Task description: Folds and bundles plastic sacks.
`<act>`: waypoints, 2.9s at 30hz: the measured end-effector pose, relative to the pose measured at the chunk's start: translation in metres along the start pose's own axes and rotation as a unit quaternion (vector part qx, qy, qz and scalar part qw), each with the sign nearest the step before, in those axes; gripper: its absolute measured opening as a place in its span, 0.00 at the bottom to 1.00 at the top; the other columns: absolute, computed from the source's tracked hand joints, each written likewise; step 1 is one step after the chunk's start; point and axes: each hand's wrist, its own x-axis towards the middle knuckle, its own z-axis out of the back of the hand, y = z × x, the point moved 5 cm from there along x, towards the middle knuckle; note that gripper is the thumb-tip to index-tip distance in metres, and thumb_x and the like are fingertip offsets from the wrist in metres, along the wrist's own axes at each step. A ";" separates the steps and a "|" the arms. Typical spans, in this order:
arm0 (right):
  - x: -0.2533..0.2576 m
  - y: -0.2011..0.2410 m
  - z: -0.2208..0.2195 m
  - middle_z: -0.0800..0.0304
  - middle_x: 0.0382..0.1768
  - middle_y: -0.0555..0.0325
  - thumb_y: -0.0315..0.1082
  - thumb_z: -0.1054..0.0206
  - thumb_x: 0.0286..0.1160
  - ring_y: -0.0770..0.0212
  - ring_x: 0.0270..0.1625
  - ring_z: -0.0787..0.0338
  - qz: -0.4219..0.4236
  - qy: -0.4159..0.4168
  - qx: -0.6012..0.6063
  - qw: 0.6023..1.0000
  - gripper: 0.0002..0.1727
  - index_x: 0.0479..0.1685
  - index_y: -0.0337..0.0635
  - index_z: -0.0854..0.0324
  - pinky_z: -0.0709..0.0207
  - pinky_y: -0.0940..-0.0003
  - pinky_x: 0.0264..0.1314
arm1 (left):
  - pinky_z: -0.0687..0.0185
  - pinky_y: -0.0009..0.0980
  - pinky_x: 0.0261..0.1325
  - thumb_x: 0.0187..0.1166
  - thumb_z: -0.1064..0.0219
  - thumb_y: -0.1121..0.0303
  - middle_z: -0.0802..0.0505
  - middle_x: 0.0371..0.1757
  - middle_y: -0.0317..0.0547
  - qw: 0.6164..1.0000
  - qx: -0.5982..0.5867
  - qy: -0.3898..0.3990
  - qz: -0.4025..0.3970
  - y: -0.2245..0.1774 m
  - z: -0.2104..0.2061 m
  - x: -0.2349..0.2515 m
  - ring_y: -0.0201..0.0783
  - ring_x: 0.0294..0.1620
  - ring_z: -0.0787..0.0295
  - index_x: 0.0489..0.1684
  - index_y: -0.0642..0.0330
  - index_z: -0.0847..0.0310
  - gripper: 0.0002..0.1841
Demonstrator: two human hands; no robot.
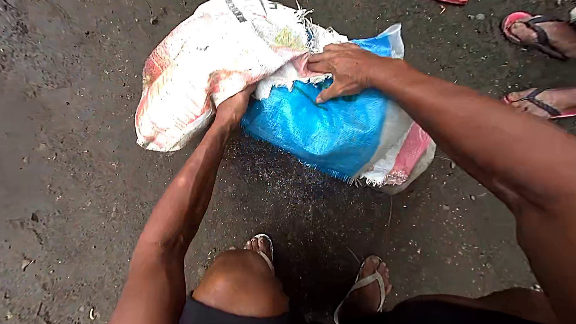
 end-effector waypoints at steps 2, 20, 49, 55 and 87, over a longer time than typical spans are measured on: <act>-0.003 0.002 0.033 0.22 0.75 0.33 0.47 0.24 0.71 0.24 0.76 0.25 -0.104 0.042 -0.023 0.993 0.30 0.66 0.35 0.17 0.35 0.20 0.70 | 0.24 0.39 0.77 0.81 0.31 0.55 0.08 0.61 0.48 0.994 0.087 0.055 -0.040 -0.037 -0.010 0.023 0.35 0.67 0.15 0.63 0.61 0.14 0.21; 0.029 0.041 -0.035 0.53 0.92 0.27 0.56 0.18 0.55 0.23 0.90 0.46 -0.250 -0.121 0.038 0.960 0.65 0.98 0.61 0.58 0.46 0.22 0.81 | 0.34 0.56 0.84 0.82 0.38 0.68 0.16 0.73 0.68 0.950 0.302 0.010 -0.086 0.001 -0.009 0.071 0.60 0.79 0.22 0.81 0.70 0.32 0.28; 0.052 0.037 -0.054 0.55 0.92 0.27 0.44 0.38 0.84 0.32 0.96 0.58 -0.293 -0.133 0.082 0.943 0.42 0.93 0.31 0.49 0.63 0.30 0.92 | 0.16 0.45 0.53 0.88 0.40 0.68 0.11 0.38 0.59 0.956 0.137 0.054 -0.253 0.001 -0.087 -0.048 0.50 0.42 0.11 0.41 0.73 0.17 0.13; -0.028 0.071 -0.069 0.44 0.89 0.25 0.70 0.26 0.55 0.25 0.91 0.45 -0.148 -0.257 -0.064 0.953 0.59 0.85 0.36 0.32 0.49 0.32 0.90 | 0.21 0.54 0.71 0.85 0.38 0.70 0.10 0.56 0.65 0.963 0.193 0.023 -0.188 0.057 -0.071 -0.043 0.60 0.63 0.12 0.58 0.69 0.16 0.13; -0.041 0.074 0.013 0.04 0.45 0.46 0.33 0.34 0.75 0.42 0.53 0.06 -0.239 -0.253 0.279 0.895 0.13 0.54 0.46 0.09 0.20 0.35 0.55 | 0.14 0.30 0.49 0.83 0.37 0.72 0.11 0.39 0.43 0.979 -0.055 -0.126 -0.148 -0.048 -0.032 -0.062 0.28 0.38 0.12 0.49 0.68 0.21 0.07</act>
